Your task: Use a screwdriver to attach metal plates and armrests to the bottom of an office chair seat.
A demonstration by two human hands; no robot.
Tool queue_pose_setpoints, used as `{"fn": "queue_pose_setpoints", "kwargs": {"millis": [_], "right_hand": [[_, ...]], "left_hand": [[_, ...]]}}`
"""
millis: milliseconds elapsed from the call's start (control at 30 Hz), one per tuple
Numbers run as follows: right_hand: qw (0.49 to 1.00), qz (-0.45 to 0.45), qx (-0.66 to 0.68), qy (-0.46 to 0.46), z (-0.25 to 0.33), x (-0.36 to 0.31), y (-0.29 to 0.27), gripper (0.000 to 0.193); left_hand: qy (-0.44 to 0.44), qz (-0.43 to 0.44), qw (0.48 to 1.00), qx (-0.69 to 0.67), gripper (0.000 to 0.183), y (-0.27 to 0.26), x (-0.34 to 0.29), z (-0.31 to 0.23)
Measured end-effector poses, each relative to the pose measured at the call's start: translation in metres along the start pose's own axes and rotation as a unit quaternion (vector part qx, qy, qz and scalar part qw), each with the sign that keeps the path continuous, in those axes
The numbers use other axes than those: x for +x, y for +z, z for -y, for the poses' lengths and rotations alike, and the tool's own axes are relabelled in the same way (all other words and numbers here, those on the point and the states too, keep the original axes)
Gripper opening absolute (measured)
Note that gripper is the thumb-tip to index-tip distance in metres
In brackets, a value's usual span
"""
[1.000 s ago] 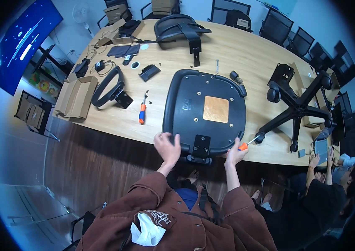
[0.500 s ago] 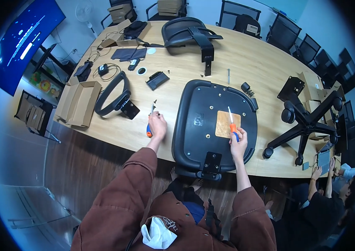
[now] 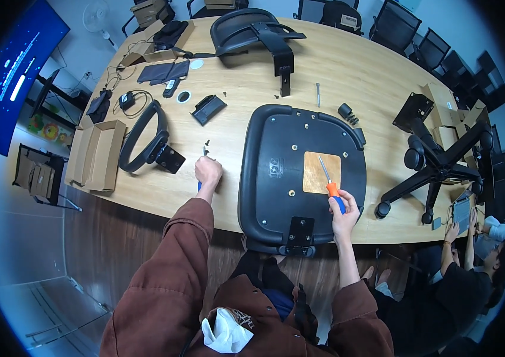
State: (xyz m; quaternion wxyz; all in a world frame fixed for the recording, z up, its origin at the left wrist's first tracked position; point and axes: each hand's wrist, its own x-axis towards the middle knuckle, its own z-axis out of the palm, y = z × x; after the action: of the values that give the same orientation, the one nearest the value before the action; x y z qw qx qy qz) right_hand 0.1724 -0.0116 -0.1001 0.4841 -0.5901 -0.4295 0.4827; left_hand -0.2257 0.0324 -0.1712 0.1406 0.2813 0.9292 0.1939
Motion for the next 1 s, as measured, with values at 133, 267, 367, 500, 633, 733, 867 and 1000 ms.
{"fn": "queue_pose_setpoints", "kwargs": {"millis": [133,267,367,500,633,733,867,1000], "right_hand": [[1.0,0.013,-0.003,-0.027,-0.001,-0.003,-0.002,0.034],[0.998,0.045,0.023,-0.029,0.002,-0.005,-0.003,0.034],[0.998,0.054,0.023,-0.027,0.006,-0.009,-0.004,0.034],[0.995,0.08,-0.027,-0.06,0.029,-0.025,0.004,0.032],[0.978,0.134,-0.073,-0.145,0.055,-0.043,0.014,0.028],[0.97,0.144,-0.073,-0.18,0.065,-0.053,0.022,0.027],[0.969,0.128,-0.095,-0.189,0.069,-0.062,0.011,0.026],[0.969,0.118,-0.105,-0.193,0.072,-0.073,-0.008,0.025]], "left_hand": [[-0.079,0.153,0.884,-0.435,0.022,0.001,-0.001,0.005],[-0.033,0.26,0.717,-0.646,0.018,-0.017,-0.014,0.012],[-0.029,0.309,0.668,-0.676,0.015,-0.031,-0.036,0.008],[-0.032,0.346,0.583,-0.734,0.018,-0.049,-0.072,0.002],[-0.081,0.446,0.436,-0.778,0.015,-0.036,-0.115,-0.017],[-0.12,0.481,0.449,-0.743,0.016,-0.037,-0.151,-0.038],[-0.149,0.498,0.415,-0.747,0.014,-0.036,-0.186,-0.052],[-0.156,0.514,0.378,-0.754,0.015,-0.03,-0.203,-0.051]]}}
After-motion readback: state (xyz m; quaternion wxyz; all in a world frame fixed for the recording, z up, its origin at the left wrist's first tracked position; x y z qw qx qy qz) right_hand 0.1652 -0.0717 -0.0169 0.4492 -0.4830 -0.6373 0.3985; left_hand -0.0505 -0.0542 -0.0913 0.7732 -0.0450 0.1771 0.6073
